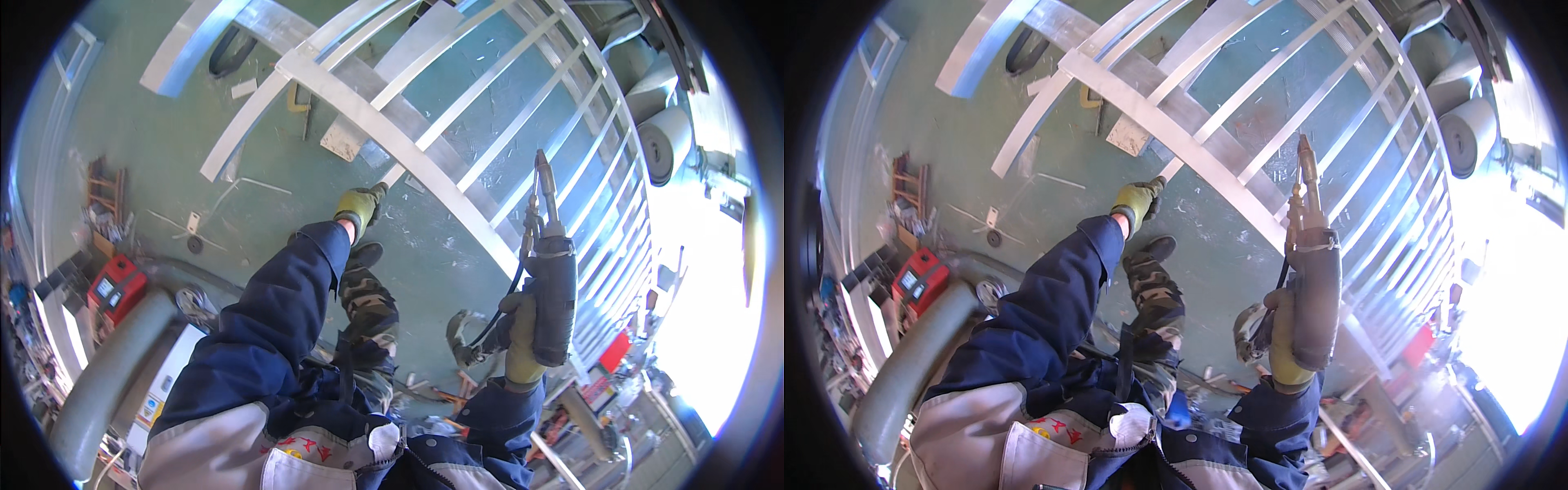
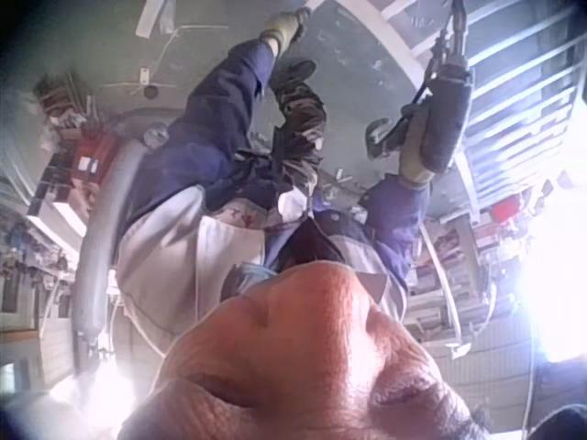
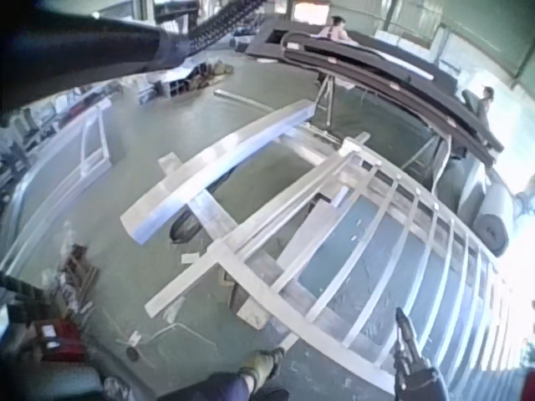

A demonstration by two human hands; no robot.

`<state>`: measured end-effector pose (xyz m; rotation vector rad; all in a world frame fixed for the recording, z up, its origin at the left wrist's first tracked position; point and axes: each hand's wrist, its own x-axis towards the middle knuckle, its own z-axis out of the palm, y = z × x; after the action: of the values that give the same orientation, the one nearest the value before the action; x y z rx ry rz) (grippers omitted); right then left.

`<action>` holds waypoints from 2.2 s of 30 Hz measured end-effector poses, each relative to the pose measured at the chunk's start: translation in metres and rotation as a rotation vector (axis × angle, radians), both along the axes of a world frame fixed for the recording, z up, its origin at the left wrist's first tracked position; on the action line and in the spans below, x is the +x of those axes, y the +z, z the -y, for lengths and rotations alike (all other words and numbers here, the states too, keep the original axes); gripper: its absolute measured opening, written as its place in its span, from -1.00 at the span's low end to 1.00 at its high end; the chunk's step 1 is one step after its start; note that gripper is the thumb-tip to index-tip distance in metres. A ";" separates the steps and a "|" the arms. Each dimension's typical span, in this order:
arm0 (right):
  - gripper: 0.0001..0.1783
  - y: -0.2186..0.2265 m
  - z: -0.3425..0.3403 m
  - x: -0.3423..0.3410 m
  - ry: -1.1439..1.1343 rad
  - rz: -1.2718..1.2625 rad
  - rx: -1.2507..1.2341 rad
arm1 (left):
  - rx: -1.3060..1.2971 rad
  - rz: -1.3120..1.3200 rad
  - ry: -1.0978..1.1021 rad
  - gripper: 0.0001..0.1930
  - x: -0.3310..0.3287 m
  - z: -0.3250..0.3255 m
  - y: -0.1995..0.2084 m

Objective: The person uses a miter saw to cut aluminum profiles, then positions and welds small metal pieces onto a large aluminum frame structure using a handheld welding torch. The person moves between the saw and the frame, handling cut pieces and welding them into place.

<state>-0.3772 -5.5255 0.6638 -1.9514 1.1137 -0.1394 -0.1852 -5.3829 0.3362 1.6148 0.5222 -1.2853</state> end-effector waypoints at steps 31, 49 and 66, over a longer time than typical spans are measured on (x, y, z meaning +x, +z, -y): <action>-0.41 -0.080 -0.119 0.317 1.015 -1.074 0.005 | -0.124 0.092 0.094 -0.47 -0.010 -0.018 0.021; -0.44 -0.128 -0.068 0.350 2.193 -0.853 -0.121 | -0.125 0.097 0.212 -0.51 -0.017 -0.019 0.017; -0.43 -0.141 -0.101 0.357 1.931 -1.346 -0.120 | -0.128 0.096 0.217 -0.53 -0.019 -0.018 0.017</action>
<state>-0.0199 -5.4248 0.5228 -2.2530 -0.6458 2.2838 -0.2041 -5.3648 0.3534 1.4621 0.5296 -1.0535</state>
